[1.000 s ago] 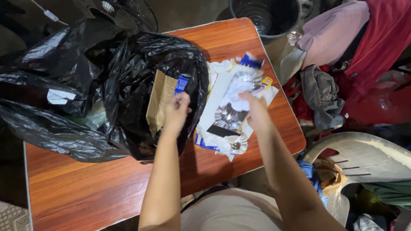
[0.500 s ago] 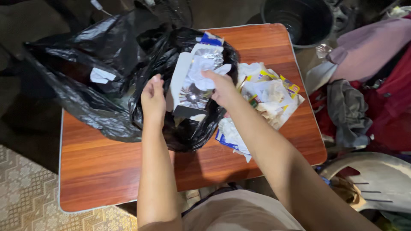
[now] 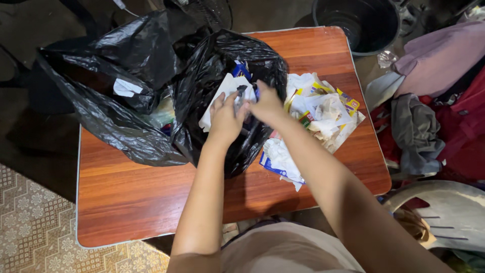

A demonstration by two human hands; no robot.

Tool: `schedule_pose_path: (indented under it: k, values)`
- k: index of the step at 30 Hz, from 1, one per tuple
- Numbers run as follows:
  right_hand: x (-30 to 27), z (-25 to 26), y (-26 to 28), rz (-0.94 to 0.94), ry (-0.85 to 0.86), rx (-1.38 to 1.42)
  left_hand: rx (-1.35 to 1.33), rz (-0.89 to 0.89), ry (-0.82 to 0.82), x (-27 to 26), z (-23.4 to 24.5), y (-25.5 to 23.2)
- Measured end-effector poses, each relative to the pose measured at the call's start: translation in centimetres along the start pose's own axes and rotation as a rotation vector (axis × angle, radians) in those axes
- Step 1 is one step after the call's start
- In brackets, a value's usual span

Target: The person packs various household items, including food packages, plastic bags, and bubble wrap, into black trash bags on a wooden table. They repeatedly pick up items from the table and a nearby floor area, place them into the bags, and finally tie the bags closed.

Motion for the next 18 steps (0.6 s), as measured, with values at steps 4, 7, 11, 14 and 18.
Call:
schedule_pose_path:
  k: [4, 7, 11, 14, 18]
  values:
    - [-2.9, 6.1, -5.6, -0.201, -0.175, 0.415, -0.064, -0.070, -0.025, -0.8, -0.6, -2.8]
    - [-6.7, 12.8, -13.3, -0.363, -0.474, 0.436, -0.074, -0.191, 0.011, -1.5, -1.6, -5.6]
    - [-16.9, 18.2, -21.5, -0.685, -0.741, -0.018, -0.097, -0.291, 0.131, -3.3, -4.3, -9.1]
    - [-21.6, 17.7, -26.5, -1.093, -0.637, -0.020, 0.048, -0.339, 0.215, -4.5, -6.8, -11.0]
    - [-22.8, 14.5, -27.5, -1.133, -0.625, 0.449, 0.219, -0.316, 0.278, -5.1, -9.8, -12.2]
Point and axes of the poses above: each hand's wrist, its own x-axis towards the middle knuckle, its own z-axis out of the back of the hand, y = z × x, the point moved 4 cm from there along x, towards the middle knuckle, and after that the axes turned 8 degrees about z, right-handed, at the moved point
